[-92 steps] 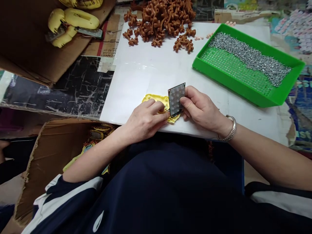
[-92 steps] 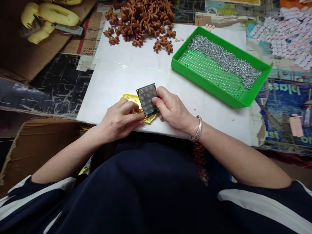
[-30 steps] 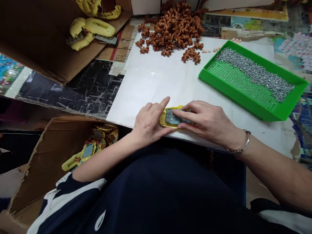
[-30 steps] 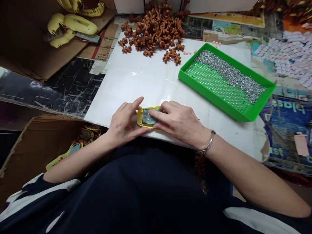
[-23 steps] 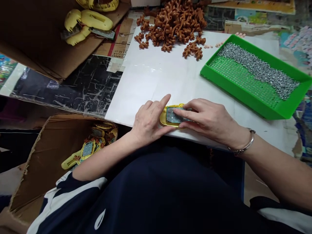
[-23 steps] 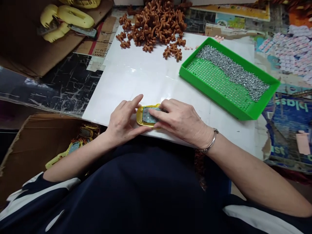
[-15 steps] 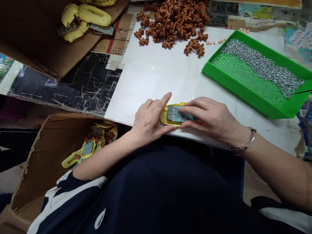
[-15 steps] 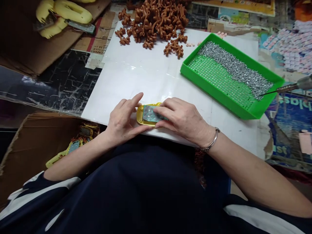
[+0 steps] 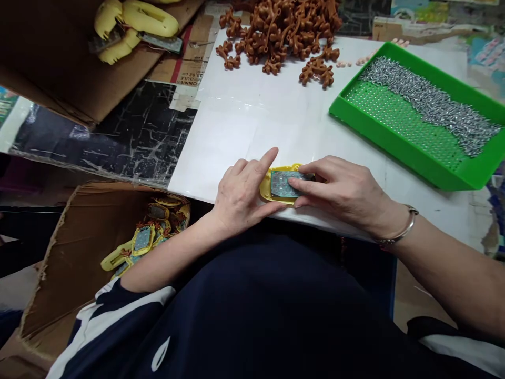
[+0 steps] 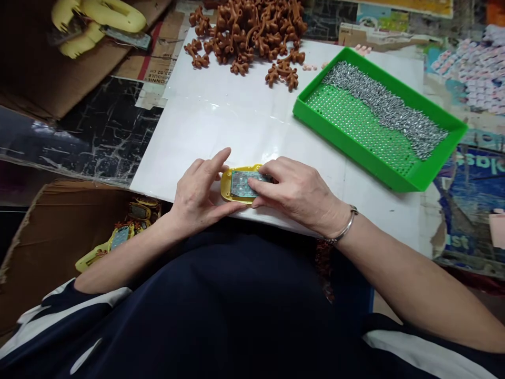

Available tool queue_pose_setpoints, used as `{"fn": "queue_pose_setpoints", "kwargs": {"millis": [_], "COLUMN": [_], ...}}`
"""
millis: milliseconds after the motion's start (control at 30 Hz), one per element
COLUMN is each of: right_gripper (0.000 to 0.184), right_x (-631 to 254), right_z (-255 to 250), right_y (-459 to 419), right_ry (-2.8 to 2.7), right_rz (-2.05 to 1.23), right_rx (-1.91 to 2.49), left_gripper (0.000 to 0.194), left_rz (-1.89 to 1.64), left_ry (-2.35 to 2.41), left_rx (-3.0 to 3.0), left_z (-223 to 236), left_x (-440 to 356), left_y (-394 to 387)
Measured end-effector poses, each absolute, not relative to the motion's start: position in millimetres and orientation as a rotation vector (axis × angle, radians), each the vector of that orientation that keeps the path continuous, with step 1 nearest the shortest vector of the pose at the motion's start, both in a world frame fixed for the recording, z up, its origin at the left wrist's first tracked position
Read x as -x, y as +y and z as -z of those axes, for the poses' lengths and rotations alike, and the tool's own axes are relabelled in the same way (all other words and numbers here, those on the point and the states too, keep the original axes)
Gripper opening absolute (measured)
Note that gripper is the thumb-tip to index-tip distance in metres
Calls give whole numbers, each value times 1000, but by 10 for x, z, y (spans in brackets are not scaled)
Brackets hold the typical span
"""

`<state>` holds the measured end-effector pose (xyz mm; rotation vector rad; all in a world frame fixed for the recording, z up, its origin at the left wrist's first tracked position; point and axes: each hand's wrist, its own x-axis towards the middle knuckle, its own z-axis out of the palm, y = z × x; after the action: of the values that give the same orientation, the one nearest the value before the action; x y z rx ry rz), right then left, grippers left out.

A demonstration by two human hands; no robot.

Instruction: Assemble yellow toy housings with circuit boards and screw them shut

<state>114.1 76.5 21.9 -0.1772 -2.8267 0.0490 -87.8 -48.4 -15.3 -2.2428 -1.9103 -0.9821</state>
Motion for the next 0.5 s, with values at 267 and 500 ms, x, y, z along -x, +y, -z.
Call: {"fn": "queue_pose_setpoints", "kwargs": {"millis": [267, 500], "right_gripper": [57, 52], "right_x": [-1103, -1087], "right_z": [-315, -335], "right_y": [729, 702], "right_ry": [-2963, -2963], "right_rz": [-102, -79], "right_rx": [281, 278], "left_gripper": [81, 68], "left_rz": [996, 957], "left_ry": [-1892, -1743], "left_rx": [2258, 2244], "left_z": [158, 0], "left_x": [889, 851], "left_y": [-481, -500]}}
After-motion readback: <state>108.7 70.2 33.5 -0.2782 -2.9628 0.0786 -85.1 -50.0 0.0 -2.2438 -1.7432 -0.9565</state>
